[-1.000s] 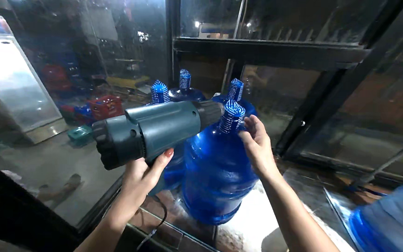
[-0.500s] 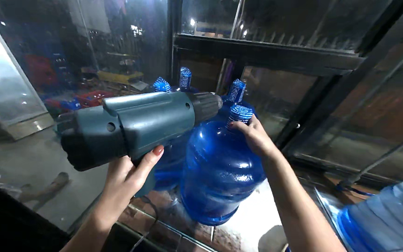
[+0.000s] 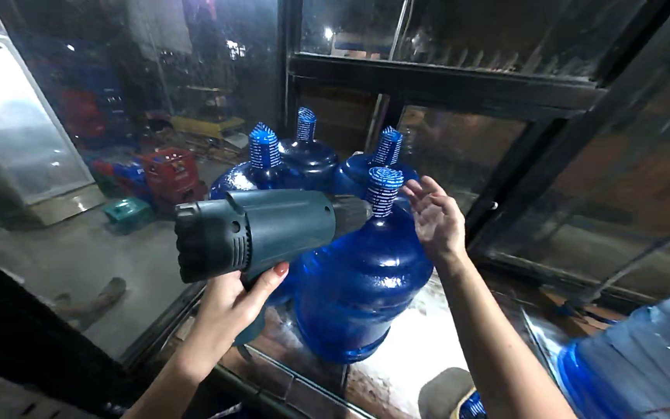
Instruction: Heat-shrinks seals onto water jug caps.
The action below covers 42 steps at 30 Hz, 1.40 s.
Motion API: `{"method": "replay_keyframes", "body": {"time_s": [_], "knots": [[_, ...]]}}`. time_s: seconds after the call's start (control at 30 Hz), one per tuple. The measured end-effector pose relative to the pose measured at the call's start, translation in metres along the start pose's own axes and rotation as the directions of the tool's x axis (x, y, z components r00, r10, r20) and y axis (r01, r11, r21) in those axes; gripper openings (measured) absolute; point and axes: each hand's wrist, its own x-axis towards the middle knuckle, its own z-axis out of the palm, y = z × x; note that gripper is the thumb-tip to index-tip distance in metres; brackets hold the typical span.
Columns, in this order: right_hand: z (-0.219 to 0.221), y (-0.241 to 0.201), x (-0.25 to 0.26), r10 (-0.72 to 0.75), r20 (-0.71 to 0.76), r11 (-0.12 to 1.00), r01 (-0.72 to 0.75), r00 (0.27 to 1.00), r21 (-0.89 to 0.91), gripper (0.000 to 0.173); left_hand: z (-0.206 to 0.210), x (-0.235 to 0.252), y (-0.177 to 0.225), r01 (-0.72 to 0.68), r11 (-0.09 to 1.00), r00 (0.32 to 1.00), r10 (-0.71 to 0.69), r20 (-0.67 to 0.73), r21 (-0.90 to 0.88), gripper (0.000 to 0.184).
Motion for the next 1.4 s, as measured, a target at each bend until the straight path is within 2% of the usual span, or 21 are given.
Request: {"method": "replay_keyframes", "body": {"time_s": [0.1, 0.2, 0.23, 0.33, 0.4, 0.57, 0.7, 0.77, 0.83, 0.9, 0.97, 1.03, 1.13, 1.17, 1.2, 1.23, 1.3, 1.33, 1.37, 1.4], "knots": [[0.005, -0.003, -0.006, -0.006, -0.005, 0.999, 0.005, 1.0, -0.036, 0.054, 0.0, 0.005, 0.007, 0.03, 0.998, 1.0, -0.029, -0.011, 0.057, 0.042], [0.006, -0.004, -0.007, -0.009, 0.012, 0.998, 0.01, 1.0, -0.067, 0.054, 0.0, 0.011, 0.025, 0.154, 0.95, 0.985, -0.128, -0.112, 0.27, 0.063], [0.006, -0.004, -0.007, -0.01, 0.016, 0.998, 0.011, 1.0, -0.064, 0.054, 0.001, 0.014, 0.032, 0.188, 0.938, 0.978, -0.15, -0.146, 0.291, 0.065], [0.004, -0.002, -0.007, -0.019, 0.024, 0.999, 0.02, 1.0, -0.045, 0.055, 0.004, 0.021, 0.041, 0.12, 0.959, 0.983, -0.08, -0.163, 0.256, 0.041], [0.005, -0.003, -0.007, -0.01, 0.031, 0.999, 0.011, 0.999, -0.034, 0.054, 0.006, 0.025, 0.045, 0.094, 0.968, 0.988, -0.063, -0.138, 0.234, 0.032], [0.004, -0.008, -0.009, 0.037, 0.075, 0.998, -0.032, 0.997, -0.06, 0.054, 0.015, 0.031, 0.05, 0.143, 0.959, 0.988, -0.122, -0.098, 0.245, 0.036], [0.007, -0.017, -0.006, 0.074, 0.158, 0.971, -0.035, 0.985, -0.235, 0.058, 0.01, 0.03, 0.047, 0.097, 0.985, 0.985, -0.075, -0.155, 0.142, 0.029], [0.015, -0.029, 0.006, 0.009, 0.236, 0.895, 0.098, 0.972, -0.436, 0.06, 0.003, 0.027, 0.047, 0.097, 0.993, 0.976, -0.081, -0.202, 0.072, 0.027], [0.034, -0.044, 0.035, -0.01, 0.33, 0.731, 0.232, 0.944, -0.642, 0.065, -0.003, 0.024, 0.048, 0.131, 0.991, 0.949, -0.118, -0.292, 0.027, 0.032], [0.065, -0.052, 0.069, 0.112, 0.438, 0.467, 0.342, 0.892, -0.816, 0.072, -0.007, 0.021, 0.051, 0.171, 0.985, 0.91, -0.155, -0.384, 0.008, 0.036], [0.094, -0.053, 0.092, 0.359, 0.408, 0.253, 0.334, 0.839, -0.908, 0.081, -0.011, 0.019, 0.055, 0.193, 0.981, 0.874, -0.17, -0.456, 0.003, 0.032], [0.106, -0.049, 0.106, 0.521, 0.344, 0.202, 0.279, 0.781, -0.939, 0.085, -0.016, 0.018, 0.057, 0.22, 0.975, 0.856, -0.19, -0.481, 0.006, 0.028], [0.107, -0.043, 0.12, 0.653, 0.316, 0.272, 0.177, 0.688, -0.946, 0.076, -0.02, 0.013, 0.058, 0.246, 0.968, 0.86, -0.192, -0.472, 0.056, 0.027], [0.103, -0.035, 0.129, 0.651, 0.332, 0.284, 0.186, 0.683, -0.941, 0.072, -0.022, 0.012, 0.06, 0.244, 0.967, 0.87, -0.183, -0.458, 0.078, 0.026], [0.093, -0.032, 0.135, 0.64, 0.353, 0.297, 0.204, 0.683, -0.933, 0.067, -0.023, 0.011, 0.064, 0.249, 0.964, 0.879, -0.184, -0.441, 0.094, 0.023], [0.077, -0.032, 0.138, 0.603, 0.346, 0.276, 0.219, 0.719, -0.936, 0.061, -0.024, 0.01, 0.069, 0.26, 0.961, 0.883, -0.196, -0.426, 0.097, 0.02], [0.027, -0.036, 0.133, 0.431, 0.214, 0.121, 0.179, 0.877, -0.976, 0.051, -0.025, 0.009, 0.075, 0.319, 0.943, 0.877, -0.258, -0.406, 0.091, 0.02], [0.003, -0.042, 0.126, 0.369, 0.144, 0.072, 0.126, 0.918, -0.989, 0.052, -0.027, 0.011, 0.073, 0.351, 0.933, 0.875, -0.295, -0.384, 0.083, 0.021], [-0.018, -0.047, 0.118, 0.308, 0.07, 0.119, 0.035, 0.949, -0.992, 0.059, -0.028, 0.015, 0.067, 0.378, 0.923, 0.877, -0.334, -0.346, 0.067, 0.026], [-0.035, -0.049, 0.108, 0.238, 0.028, 0.258, -0.035, 0.971, -0.966, 0.063, -0.028, 0.022, 0.06, 0.4, 0.916, 0.876, -0.368, -0.311, 0.041, 0.027]]}}
